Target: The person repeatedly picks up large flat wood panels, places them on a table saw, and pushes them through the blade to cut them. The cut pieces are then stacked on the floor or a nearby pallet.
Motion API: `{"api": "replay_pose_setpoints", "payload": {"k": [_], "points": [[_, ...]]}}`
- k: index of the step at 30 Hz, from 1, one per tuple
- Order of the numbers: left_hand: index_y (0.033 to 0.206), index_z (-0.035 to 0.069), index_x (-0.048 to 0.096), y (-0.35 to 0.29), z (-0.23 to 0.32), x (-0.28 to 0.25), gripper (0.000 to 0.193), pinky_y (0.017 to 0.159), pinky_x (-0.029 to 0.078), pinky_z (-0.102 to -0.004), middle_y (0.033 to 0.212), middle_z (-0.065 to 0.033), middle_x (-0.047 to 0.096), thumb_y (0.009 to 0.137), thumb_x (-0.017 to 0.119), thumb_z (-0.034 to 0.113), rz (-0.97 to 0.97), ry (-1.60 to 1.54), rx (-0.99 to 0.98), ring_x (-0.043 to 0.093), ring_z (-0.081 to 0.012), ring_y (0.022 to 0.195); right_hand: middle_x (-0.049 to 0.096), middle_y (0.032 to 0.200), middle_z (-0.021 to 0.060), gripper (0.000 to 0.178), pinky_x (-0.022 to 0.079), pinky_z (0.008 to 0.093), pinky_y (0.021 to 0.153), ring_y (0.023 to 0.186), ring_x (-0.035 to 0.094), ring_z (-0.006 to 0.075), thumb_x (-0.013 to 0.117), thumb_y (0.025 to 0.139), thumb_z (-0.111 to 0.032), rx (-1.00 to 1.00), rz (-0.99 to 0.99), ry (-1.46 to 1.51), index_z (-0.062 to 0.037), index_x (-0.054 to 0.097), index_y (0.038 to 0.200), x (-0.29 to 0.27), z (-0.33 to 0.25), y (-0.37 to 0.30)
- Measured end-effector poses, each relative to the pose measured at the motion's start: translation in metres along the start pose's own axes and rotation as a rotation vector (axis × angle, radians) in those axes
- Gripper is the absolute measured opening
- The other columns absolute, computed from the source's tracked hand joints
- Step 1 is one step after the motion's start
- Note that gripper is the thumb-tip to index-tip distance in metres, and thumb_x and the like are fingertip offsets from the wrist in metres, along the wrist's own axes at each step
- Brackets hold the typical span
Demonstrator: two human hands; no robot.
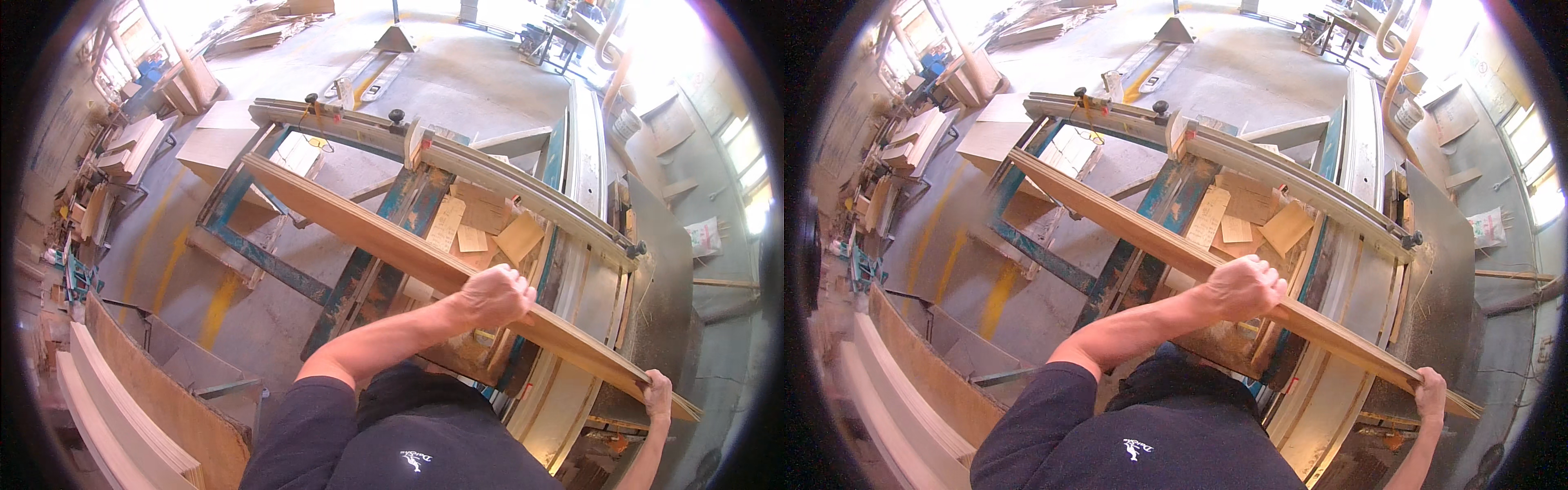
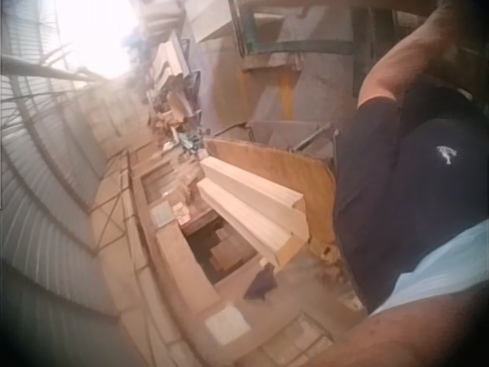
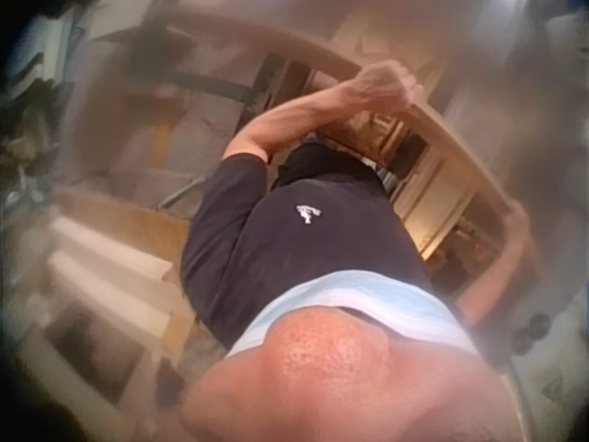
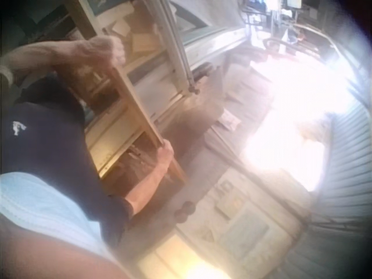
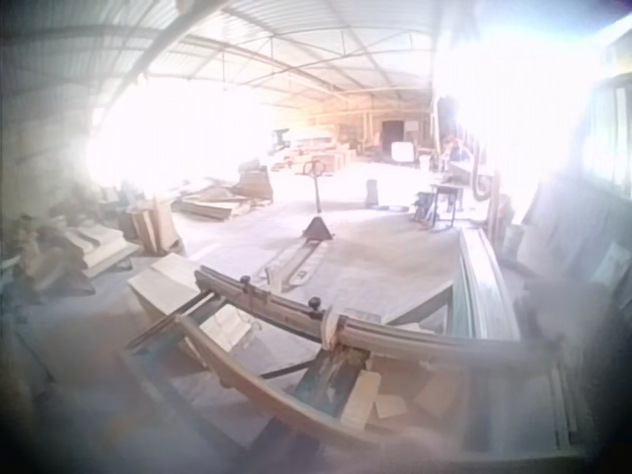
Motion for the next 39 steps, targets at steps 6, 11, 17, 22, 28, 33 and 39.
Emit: {"api": "replay_pose_setpoints", "payload": {"k": [6, 11, 17, 22, 28, 33, 39], "points": [[0.082, 0.01, 0.064, 0.039, 0.036, 0.024, 0.014, 0.071, 0.055, -0.0369, 0.078, -0.0071, 0.07, 0.089, 0.066, 0.022, 0.002, -0.028, -0.007, 0.072, -0.0245, 0.077, 0.07, 0.091, 0.022, 0.032, 0.053, 0.0479, 0.078, 0.087, 0.068, 0.0429, 0.087, 0.073, -0.017, 0.211, -0.176, -0.165, 0.0011, 0.066, 0.089, -0.021, 0.02, 0.006], [0.083, 0.011, 0.064, 0.047, 0.044, 0.03, 0.015, 0.07, 0.055, -0.0367, 0.079, -0.0073, 0.07, 0.091, 0.065, 0.023, 0.012, -0.041, -0.022, 0.072, -0.0246, 0.077, 0.071, 0.099, 0.0171, 0.046, 0.056, 0.0429, 0.08, 0.088, 0.069, 0.0373, 0.093, 0.066, -0.022, -0.262, 0.164, 0.037, -0.0004, 0.068, 0.098, -0.019, -0.1, 0.04], [0.082, 0.011, 0.063, 0.049, 0.046, 0.014, 0.018, 0.069, 0.054, -0.0366, 0.075, -0.0051, 0.068, 0.094, 0.064, 0.024, -0.046, 0.012, -0.011, 0.071, -0.0231, 0.074, 0.065, 0.092, 0.0171, 0.042, 0.052, 0.0492, 0.076, 0.086, 0.066, 0.0401, 0.086, 0.083, -0.036, -0.366, 0.091, 0.081, -0.0025, 0.063, 0.092, 0.036, -0.214, 0.076], [0.128, 0.007, 0.065, 0.009, 0.011, -0.02, 0.037, 0.114, 0.047, -0.0492, 0.147, -0.0158, 0.059, 0.094, 0.07, 0.022, 0.377, -0.075, 0.121, 0.058, -0.0317, 0.133, 0.06, 0.085, 0.0158, 0.04, 0.049, 0.0498, 0.069, 0.079, 0.063, 0.0398, 0.081, 0.09, -0.035, -0.443, 0.141, 0.035, -0.0035, 0.057, 0.086, 0.042, -0.22, 0.078], [0.157, -0.003, 0.039, -0.183, -0.17, -0.077, 0.053, 0.126, 0.038, -0.0471, 0.16, -0.0269, 0.046, 0.109, 0.058, 0.009, 1.29, 0.194, -0.885, 0.046, -0.0375, 0.15, 0.059, 0.083, 0.0147, 0.042, 0.049, 0.0488, 0.066, 0.076, 0.062, 0.0387, 0.082, 0.089, -0.038, -0.432, 0.155, 0.043, -0.0043, 0.057, 0.086, 0.043, -0.219, 0.078], [0.15, -0.002, 0.054, -0.298, -0.283, -0.079, 0.047, 0.113, 0.047, -0.0366, 0.144, -0.018, 0.064, 0.112, 0.059, 0.025, 1.237, -0.157, -1.253, 0.061, -0.0264, 0.132, 0.06, 0.082, 0.0142, 0.043, 0.049, 0.0487, 0.065, 0.075, 0.063, 0.0384, 0.084, 0.087, -0.039, -0.436, 0.136, 0.012, -0.0054, 0.057, 0.086, 0.038, -0.223, 0.076], [0.137, -0.002, 0.067, -0.337, -0.328, -0.066, 0.04, 0.104, 0.051, -0.0326, 0.128, -0.0124, 0.073, 0.111, 0.061, 0.028, 1.078, -0.341, -1.176, 0.067, -0.0205, 0.118, 0.065, 0.084, 0.0138, 0.044, 0.051, 0.0484, 0.067, 0.076, 0.065, 0.0386, 0.089, 0.08, -0.038, -0.355, 0.157, 0.061, -0.0057, 0.062, 0.091, 0.034, -0.227, 0.075]]}}
Point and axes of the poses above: each hand's wrist, its own y-axis towards the middle knuckle, its own x-axis out of the palm, z = x × y, the point moved 2 cm from there along y, towards the middle knuckle
